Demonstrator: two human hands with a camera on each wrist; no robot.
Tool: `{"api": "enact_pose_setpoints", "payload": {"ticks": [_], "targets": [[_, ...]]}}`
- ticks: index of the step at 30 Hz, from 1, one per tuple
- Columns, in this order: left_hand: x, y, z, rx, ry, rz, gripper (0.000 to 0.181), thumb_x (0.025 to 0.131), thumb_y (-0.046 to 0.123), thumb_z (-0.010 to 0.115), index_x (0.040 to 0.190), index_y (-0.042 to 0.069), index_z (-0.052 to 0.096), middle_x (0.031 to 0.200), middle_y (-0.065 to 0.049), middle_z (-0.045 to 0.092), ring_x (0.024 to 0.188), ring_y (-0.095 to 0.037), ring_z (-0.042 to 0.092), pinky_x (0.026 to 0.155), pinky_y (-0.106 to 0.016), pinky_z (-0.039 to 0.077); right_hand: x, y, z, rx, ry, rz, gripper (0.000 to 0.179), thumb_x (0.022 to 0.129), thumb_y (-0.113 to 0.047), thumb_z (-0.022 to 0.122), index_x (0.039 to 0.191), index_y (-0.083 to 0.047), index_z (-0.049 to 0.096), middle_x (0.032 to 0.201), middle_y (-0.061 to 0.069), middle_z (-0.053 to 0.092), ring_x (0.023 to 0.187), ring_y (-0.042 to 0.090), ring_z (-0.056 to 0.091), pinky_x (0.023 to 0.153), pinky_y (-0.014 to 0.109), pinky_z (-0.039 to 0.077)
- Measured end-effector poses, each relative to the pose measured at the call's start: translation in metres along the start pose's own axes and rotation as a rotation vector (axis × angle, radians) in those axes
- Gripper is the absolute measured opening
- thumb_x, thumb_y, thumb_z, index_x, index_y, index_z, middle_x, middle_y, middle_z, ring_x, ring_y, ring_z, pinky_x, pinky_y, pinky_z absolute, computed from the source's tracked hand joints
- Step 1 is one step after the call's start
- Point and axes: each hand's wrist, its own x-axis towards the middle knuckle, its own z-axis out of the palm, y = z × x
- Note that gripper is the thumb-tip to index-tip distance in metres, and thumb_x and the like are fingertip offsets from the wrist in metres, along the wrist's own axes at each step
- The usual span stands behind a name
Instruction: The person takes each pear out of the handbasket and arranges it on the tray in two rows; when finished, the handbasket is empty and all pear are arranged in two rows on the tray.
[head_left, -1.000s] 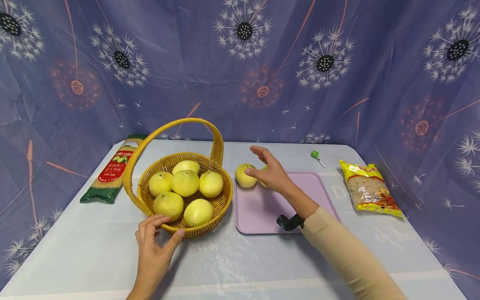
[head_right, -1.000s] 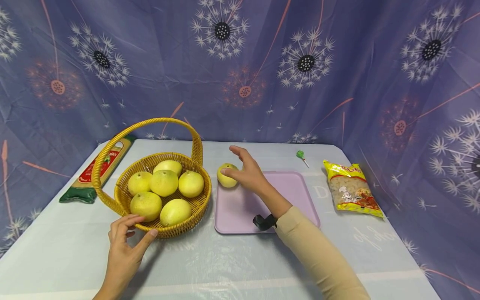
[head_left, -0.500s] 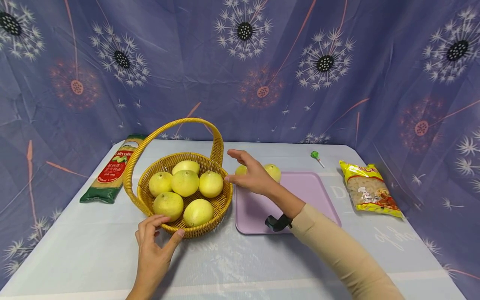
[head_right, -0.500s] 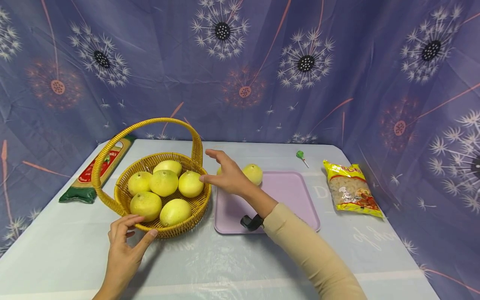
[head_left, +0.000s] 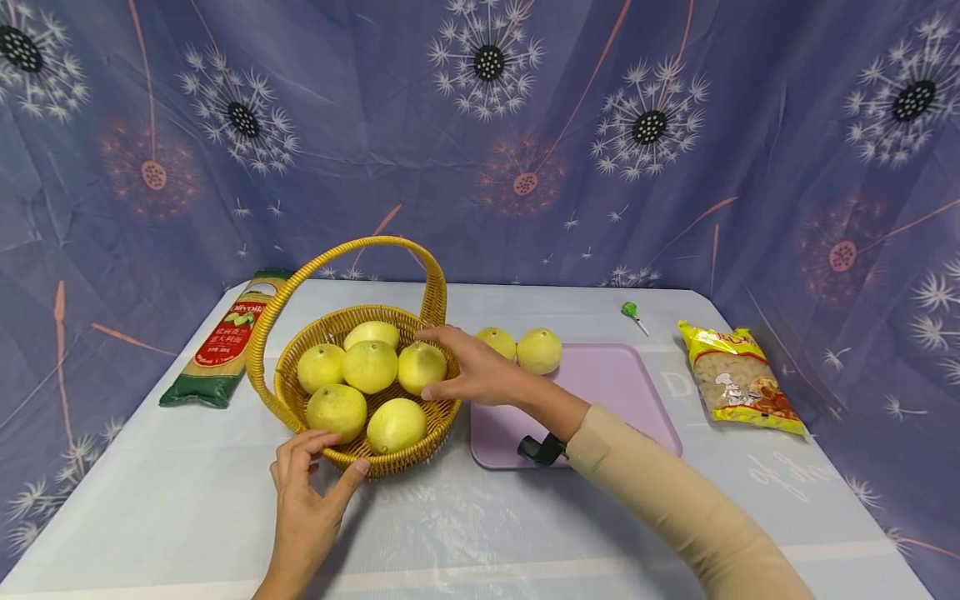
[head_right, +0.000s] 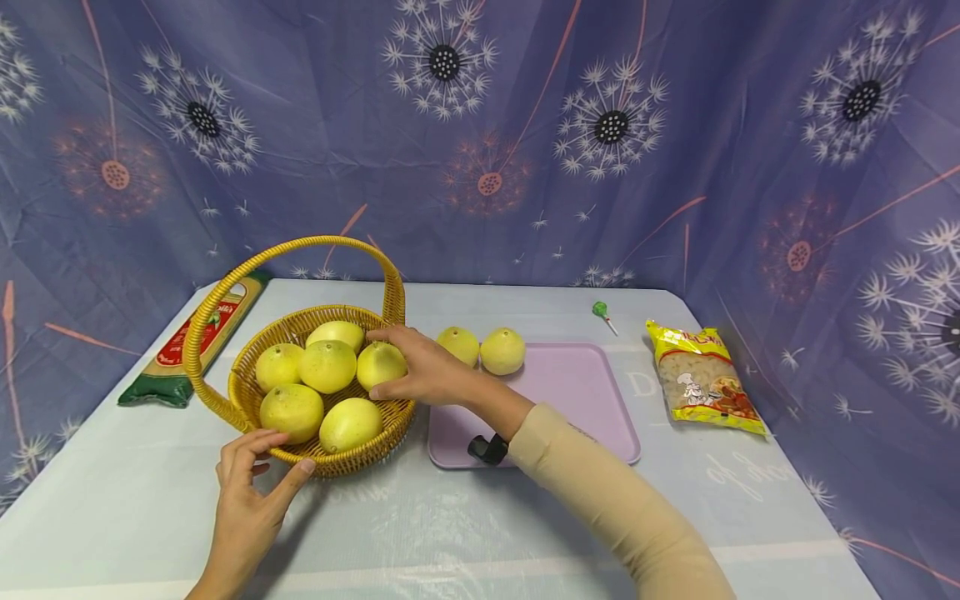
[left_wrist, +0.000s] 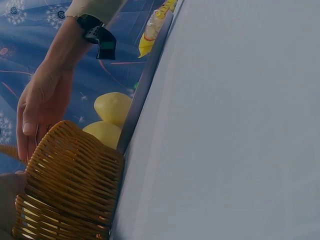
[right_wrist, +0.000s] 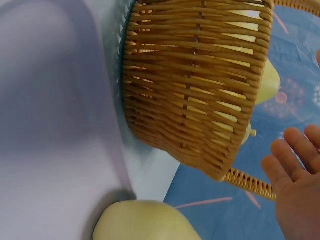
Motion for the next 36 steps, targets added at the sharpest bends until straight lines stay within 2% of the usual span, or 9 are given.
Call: {"api": "enact_pose_setpoints", "payload": {"ticks": [6, 10, 21, 27, 36], "targets": [[0.000, 0.001, 0.000, -0.002, -0.002, -0.003, 0.048, 0.070, -0.003, 0.078, 0.113, 0.005, 0.058, 0.125, -0.004, 0.044, 0.104, -0.001, 0.028, 0.082, -0.018, 0.025, 0.006, -0.005, 0.007, -0.100, -0.113, -0.051, 0.071, 0.081, -0.028, 0.074, 0.141, -0.016, 0.040, 0.145, 0.003, 0.042, 0.137, 0.020, 0.036, 0.109, 0.038, 0.035], [0.000, 0.002, -0.001, -0.006, -0.011, -0.013, 0.047, 0.072, -0.002, 0.078, 0.113, 0.004, 0.057, 0.125, -0.006, 0.043, 0.105, -0.001, 0.027, 0.082, -0.020, 0.025, 0.009, -0.007, 0.011, -0.190, -0.163, -0.077, 0.070, 0.081, -0.029, 0.073, 0.142, -0.017, 0.040, 0.145, 0.001, 0.042, 0.135, 0.015, 0.037, 0.109, 0.033, 0.036], [0.000, 0.004, -0.001, -0.003, -0.014, -0.013, 0.045, 0.073, -0.001, 0.077, 0.113, 0.002, 0.057, 0.125, -0.005, 0.043, 0.104, 0.000, 0.028, 0.081, -0.022, 0.026, 0.015, -0.008, 0.018, -0.327, -0.301, -0.131, 0.064, 0.083, -0.028, 0.072, 0.139, -0.018, 0.043, 0.141, -0.002, 0.046, 0.129, 0.011, 0.043, 0.106, 0.028, 0.038], [-0.001, 0.003, 0.000, 0.009, -0.012, -0.019, 0.047, 0.072, -0.002, 0.078, 0.114, 0.004, 0.057, 0.126, -0.002, 0.043, 0.104, 0.000, 0.027, 0.082, -0.019, 0.025, 0.019, -0.009, 0.021, -0.365, -0.385, -0.176, 0.062, 0.083, -0.026, 0.073, 0.138, -0.017, 0.045, 0.140, -0.003, 0.047, 0.130, 0.011, 0.043, 0.106, 0.027, 0.037], [-0.001, 0.002, 0.000, 0.009, -0.003, -0.005, 0.048, 0.070, -0.003, 0.078, 0.113, 0.005, 0.057, 0.124, -0.003, 0.044, 0.103, -0.001, 0.027, 0.082, -0.018, 0.025, 0.022, -0.008, 0.024, -0.390, -0.417, -0.208, 0.064, 0.082, -0.028, 0.073, 0.139, -0.017, 0.044, 0.144, -0.002, 0.045, 0.134, 0.010, 0.040, 0.110, 0.027, 0.034]]}}
